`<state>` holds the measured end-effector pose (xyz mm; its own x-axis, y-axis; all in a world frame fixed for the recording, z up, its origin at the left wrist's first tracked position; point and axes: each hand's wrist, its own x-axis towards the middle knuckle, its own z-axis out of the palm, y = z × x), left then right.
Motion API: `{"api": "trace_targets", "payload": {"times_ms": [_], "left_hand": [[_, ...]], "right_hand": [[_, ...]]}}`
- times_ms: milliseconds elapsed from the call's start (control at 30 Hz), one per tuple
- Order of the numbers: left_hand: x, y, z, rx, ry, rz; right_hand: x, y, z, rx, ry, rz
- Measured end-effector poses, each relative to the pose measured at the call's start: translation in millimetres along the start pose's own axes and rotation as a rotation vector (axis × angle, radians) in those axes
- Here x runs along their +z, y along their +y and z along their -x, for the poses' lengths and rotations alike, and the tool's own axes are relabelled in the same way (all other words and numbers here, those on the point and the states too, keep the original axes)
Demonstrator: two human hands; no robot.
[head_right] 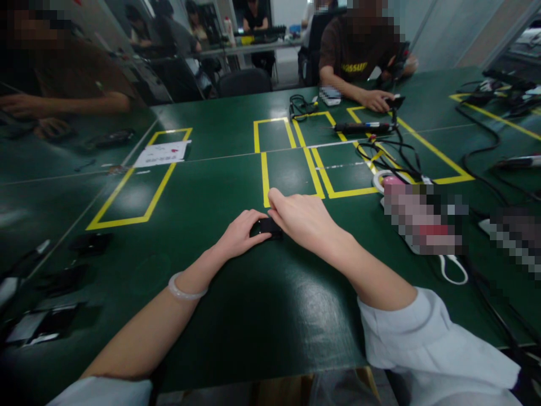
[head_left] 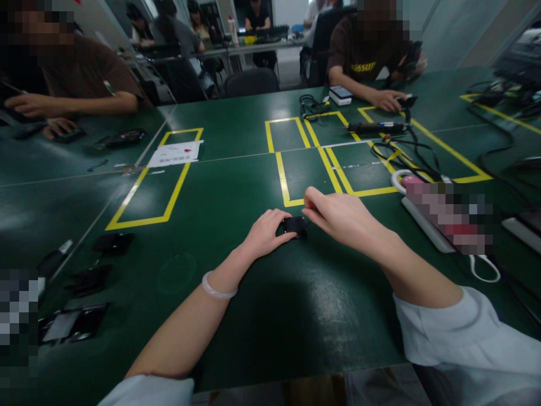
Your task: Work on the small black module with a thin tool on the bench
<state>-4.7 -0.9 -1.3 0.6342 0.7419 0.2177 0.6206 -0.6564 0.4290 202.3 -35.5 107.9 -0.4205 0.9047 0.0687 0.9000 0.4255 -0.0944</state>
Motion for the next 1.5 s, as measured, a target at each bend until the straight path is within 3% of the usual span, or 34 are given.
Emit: {"api": "trace_targets", "payload": {"times_ms": [1500], "left_hand": [[-1.9, 1.9, 0.6, -0.010, -0.003, 0.013]], "right_hand": [[-1.4, 1.8, 0.3, -0.011, 0.005, -0.016]]}}
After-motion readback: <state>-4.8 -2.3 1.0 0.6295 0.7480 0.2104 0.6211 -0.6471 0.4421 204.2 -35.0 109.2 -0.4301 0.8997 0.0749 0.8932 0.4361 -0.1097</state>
